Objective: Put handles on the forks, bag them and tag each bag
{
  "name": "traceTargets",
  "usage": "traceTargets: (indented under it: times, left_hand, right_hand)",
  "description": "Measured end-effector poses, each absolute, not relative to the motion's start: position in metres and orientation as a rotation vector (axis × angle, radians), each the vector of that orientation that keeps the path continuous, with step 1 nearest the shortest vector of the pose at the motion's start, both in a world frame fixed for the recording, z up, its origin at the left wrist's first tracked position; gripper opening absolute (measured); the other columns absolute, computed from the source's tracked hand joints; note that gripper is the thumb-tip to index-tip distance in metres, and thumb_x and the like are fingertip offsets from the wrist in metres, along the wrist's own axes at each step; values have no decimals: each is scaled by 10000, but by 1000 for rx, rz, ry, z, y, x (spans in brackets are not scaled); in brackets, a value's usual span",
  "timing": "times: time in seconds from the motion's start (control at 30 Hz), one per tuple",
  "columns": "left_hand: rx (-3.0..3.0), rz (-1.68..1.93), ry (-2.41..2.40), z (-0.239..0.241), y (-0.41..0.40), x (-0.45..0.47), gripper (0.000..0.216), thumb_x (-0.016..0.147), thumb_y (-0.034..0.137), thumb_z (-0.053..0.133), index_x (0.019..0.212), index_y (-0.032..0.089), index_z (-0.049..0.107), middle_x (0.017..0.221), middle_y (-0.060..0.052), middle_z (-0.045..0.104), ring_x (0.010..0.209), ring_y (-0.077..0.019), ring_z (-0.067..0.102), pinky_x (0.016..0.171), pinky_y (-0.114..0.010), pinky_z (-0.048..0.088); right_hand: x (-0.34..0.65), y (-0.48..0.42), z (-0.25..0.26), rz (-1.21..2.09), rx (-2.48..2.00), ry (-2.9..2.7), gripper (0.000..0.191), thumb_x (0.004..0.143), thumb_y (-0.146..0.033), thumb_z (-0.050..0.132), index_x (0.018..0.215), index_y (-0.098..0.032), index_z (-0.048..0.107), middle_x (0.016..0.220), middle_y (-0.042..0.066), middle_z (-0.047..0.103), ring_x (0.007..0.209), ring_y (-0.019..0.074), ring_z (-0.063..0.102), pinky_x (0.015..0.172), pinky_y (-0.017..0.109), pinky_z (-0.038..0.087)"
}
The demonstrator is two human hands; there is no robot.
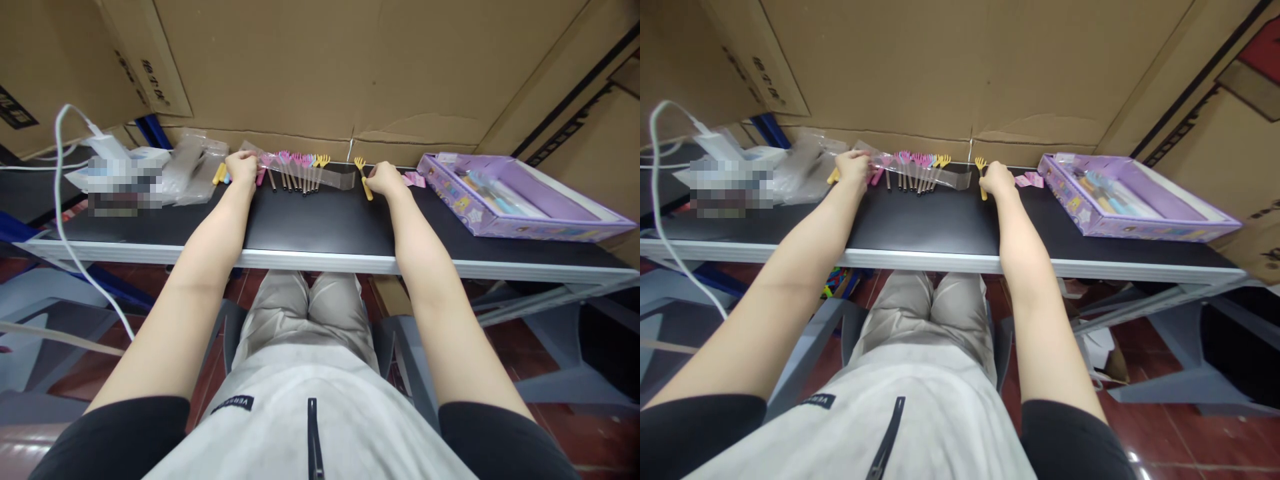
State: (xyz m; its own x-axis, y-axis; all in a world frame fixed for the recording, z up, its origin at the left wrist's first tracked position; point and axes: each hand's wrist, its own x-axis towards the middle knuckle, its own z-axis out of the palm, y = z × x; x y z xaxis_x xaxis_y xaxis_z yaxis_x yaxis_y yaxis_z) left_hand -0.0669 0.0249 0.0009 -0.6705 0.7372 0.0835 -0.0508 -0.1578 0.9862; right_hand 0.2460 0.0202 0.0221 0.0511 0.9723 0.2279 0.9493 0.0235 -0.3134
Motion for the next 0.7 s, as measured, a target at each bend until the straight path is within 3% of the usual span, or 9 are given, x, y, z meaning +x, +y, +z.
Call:
traceTargets:
  times: [0.27, 0.5, 0.7]
  left_hand:
    - [709, 1841, 1485, -1, 26, -67, 373, 748, -130, 393, 838, 176, 585, 673, 10, 587, 938, -192, 821, 929, -302, 679]
    - [718, 1805, 1518, -5, 31, -70, 322, 671, -79, 525, 842, 182, 607, 734, -26, 632, 994, -266, 809, 949, -377, 670]
    - [784, 1799, 1552, -10, 37, -73, 324, 640, -60, 512, 832, 179, 615, 694, -17, 608, 942, -270, 805, 910, -394, 670]
  right_hand:
    - [244, 18, 25, 117, -2012, -1963, 400, 954, -115, 647, 1336, -46, 741, 1375, 259, 733, 1357, 405, 681, 1152, 537, 532]
    - [247, 27, 19, 127, -2003, -1956, 413, 916, -85, 683, 1324, -48, 736, 1367, 274, 721, 1323, 404, 690, 1137, 531, 533]
    - [247, 31, 16, 111, -1996, -1962, 416, 931, -188, 736, 1332, -76, 735, 1357, 262, 728, 1340, 422, 681, 1133, 557, 540]
